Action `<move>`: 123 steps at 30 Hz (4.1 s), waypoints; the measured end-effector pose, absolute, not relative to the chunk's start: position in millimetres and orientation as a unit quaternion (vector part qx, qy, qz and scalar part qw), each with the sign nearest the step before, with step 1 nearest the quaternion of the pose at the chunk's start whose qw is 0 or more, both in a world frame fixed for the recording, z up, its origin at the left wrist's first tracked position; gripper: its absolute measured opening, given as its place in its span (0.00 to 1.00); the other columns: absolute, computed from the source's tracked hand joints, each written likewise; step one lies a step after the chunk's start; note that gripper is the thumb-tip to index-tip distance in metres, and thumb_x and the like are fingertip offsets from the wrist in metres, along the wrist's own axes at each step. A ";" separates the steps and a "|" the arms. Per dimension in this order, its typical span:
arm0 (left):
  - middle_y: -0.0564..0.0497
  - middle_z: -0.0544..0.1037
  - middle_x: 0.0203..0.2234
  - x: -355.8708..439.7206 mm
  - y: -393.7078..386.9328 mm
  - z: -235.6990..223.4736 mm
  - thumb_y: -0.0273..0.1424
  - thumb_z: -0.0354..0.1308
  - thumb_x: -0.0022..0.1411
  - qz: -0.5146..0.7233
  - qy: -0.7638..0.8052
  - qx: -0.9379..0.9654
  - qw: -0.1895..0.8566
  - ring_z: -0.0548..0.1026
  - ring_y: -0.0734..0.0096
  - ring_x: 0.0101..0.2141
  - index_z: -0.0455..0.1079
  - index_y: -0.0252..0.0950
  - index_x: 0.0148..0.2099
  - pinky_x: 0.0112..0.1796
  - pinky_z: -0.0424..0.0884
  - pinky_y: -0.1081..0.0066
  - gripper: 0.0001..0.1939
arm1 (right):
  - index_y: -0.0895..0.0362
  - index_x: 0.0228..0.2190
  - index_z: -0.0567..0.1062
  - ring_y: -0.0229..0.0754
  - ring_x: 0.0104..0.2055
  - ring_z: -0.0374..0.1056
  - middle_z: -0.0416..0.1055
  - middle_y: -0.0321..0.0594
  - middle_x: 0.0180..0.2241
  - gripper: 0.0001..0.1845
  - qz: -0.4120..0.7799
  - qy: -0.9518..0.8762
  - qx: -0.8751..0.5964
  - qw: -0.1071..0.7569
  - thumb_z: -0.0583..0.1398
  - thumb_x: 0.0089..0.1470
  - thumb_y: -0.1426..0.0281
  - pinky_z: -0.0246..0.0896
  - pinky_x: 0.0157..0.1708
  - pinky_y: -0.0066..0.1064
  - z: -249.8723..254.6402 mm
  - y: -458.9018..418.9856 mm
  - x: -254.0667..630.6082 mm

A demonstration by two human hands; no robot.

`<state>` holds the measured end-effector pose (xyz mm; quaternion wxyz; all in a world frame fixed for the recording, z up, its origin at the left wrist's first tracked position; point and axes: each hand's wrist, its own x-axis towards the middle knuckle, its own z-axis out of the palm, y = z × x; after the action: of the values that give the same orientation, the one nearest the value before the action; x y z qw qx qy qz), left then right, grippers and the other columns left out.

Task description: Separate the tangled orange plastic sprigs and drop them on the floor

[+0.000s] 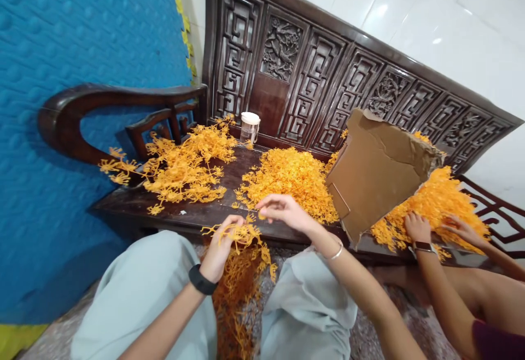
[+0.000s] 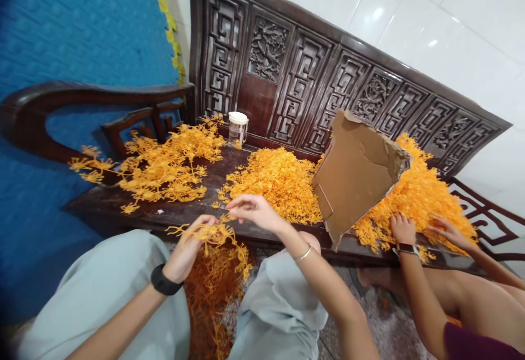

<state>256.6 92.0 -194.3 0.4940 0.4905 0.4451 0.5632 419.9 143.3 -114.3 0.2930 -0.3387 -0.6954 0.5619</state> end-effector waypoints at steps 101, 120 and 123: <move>0.58 0.62 0.15 241.6 78.3 -193.2 0.36 0.53 0.51 0.450 0.423 0.587 0.523 0.59 0.76 0.19 0.61 0.37 0.20 0.22 0.56 0.75 0.12 | 0.59 0.20 0.65 0.30 0.18 0.60 0.64 0.31 0.18 0.06 0.540 -0.730 -0.357 0.219 0.54 0.46 0.73 0.54 0.21 0.23 -173.8 116.2 399.3; 0.59 0.61 0.12 229.8 85.9 -185.4 0.36 0.57 0.52 0.527 0.324 0.430 0.658 0.58 0.82 0.13 0.65 0.34 0.25 0.17 0.50 0.77 0.11 | 0.58 0.29 0.74 0.33 0.27 0.61 0.67 0.39 0.29 0.08 0.531 -0.724 -0.282 0.339 0.57 0.51 0.67 0.56 0.28 0.28 -141.3 108.5 418.4; 0.60 0.62 0.12 230.6 87.2 -191.4 0.37 0.58 0.51 0.513 0.349 0.443 0.647 0.58 0.83 0.14 0.69 0.33 0.28 0.17 0.50 0.77 0.10 | 0.58 0.26 0.75 0.35 0.31 0.62 0.67 0.39 0.28 0.09 0.451 -0.790 -0.272 0.314 0.57 0.51 0.66 0.57 0.31 0.29 -141.5 111.2 423.0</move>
<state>230.6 87.2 -191.4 0.6466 0.4433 0.3493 0.5131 423.0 111.2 -141.5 0.3140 -0.2723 -0.7899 0.4509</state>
